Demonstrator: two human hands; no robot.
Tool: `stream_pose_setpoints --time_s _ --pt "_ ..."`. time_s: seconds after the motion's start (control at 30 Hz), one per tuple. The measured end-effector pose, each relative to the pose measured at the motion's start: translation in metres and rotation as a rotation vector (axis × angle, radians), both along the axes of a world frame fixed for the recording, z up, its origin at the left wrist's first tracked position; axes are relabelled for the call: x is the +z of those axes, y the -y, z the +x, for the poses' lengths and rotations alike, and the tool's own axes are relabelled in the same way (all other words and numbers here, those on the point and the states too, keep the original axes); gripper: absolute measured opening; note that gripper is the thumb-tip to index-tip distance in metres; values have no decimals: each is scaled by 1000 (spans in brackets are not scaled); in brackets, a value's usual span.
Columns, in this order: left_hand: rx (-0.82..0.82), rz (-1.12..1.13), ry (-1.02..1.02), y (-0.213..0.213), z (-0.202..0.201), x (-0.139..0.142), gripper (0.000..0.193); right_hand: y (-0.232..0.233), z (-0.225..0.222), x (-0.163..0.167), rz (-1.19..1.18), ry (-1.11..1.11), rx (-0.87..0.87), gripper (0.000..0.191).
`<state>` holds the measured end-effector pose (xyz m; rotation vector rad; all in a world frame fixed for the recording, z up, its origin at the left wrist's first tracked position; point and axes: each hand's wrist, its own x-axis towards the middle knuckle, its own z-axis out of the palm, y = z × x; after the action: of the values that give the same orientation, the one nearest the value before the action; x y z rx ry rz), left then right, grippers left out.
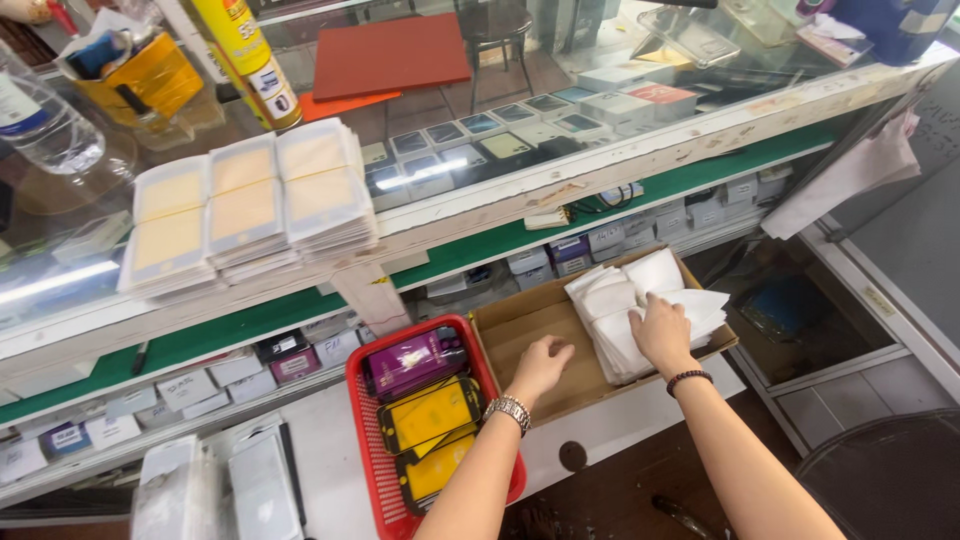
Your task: The person places small yellow and purple packaged items into clear plastic sleeves, then stacks the sleeves on a glass display counter. They also handle white paper sheets and rubber bands, organizing materials on the counter.
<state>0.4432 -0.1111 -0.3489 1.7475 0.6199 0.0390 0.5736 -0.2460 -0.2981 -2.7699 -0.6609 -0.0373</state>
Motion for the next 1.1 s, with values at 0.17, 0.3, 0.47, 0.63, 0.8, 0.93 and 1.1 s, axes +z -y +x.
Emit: stream_pose_setpoints --time_s 0.17,0.3,0.47,0.63,0.8,0.93,1.1 --pt "25 -132 -130 25 32 -17 73 4 21 -11 -177 -92 13 59" --pt "57 -243 -56 38 49 -27 76 1 26 -20 -116 -198 27 55" --pt "361 -426 15 35 52 -22 79 -4 30 -28 350 -467 64 57" --pt "367 -652 119 -6 29 -3 72 -19 7 -26 712 -703 142 52" --pt "410 -390 121 -34 -6 4 63 -42 -37 -15 596 -126 579 25" --pt "366 13 118 -37 -33 9 59 -68 -58 -9 444 39 767 17" --pt "331 284 36 -49 -67 19 64 -88 -74 -5 495 -411 755 19"
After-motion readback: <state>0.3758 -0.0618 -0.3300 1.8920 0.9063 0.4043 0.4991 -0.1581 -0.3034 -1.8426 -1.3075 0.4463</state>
